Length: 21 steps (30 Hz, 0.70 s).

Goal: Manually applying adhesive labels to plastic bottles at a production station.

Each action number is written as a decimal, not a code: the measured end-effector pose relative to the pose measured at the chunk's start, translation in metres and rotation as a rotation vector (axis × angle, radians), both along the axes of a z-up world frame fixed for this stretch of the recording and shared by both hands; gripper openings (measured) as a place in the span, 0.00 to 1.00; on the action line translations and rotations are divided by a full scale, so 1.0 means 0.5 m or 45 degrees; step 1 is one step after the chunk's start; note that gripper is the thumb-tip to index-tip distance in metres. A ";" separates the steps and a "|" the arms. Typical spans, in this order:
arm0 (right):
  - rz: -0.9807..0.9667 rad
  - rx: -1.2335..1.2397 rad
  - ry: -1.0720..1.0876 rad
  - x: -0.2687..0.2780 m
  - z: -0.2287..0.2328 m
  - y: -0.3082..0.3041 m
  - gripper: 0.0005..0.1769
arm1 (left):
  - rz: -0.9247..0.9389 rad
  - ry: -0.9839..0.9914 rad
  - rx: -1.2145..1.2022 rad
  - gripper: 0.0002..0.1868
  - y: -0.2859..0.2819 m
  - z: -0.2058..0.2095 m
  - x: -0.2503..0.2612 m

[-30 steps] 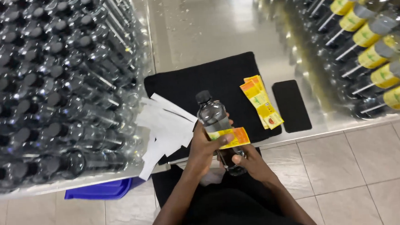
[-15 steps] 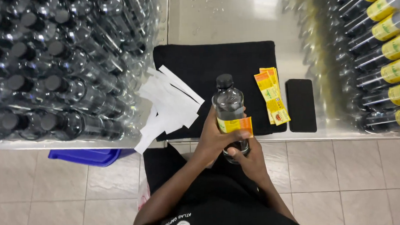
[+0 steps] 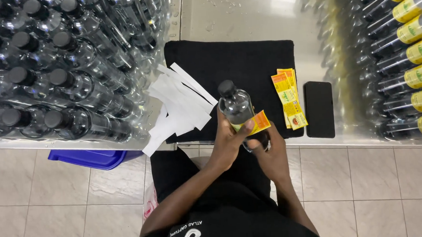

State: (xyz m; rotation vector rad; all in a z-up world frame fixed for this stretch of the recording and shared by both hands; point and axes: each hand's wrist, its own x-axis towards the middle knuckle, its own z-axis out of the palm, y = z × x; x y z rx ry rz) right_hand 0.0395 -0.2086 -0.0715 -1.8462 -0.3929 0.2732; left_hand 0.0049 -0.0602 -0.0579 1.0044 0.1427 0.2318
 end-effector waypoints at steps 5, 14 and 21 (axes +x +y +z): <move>-0.014 0.014 0.010 0.000 0.058 0.026 0.37 | 0.036 -0.078 0.074 0.49 0.006 -0.008 -0.001; 0.174 0.051 0.128 0.017 0.046 -0.004 0.41 | 0.060 -0.118 0.081 0.49 0.021 0.001 -0.004; 0.595 0.259 0.285 0.076 -0.079 -0.055 0.59 | 0.024 -0.115 -0.187 0.45 0.024 0.016 -0.001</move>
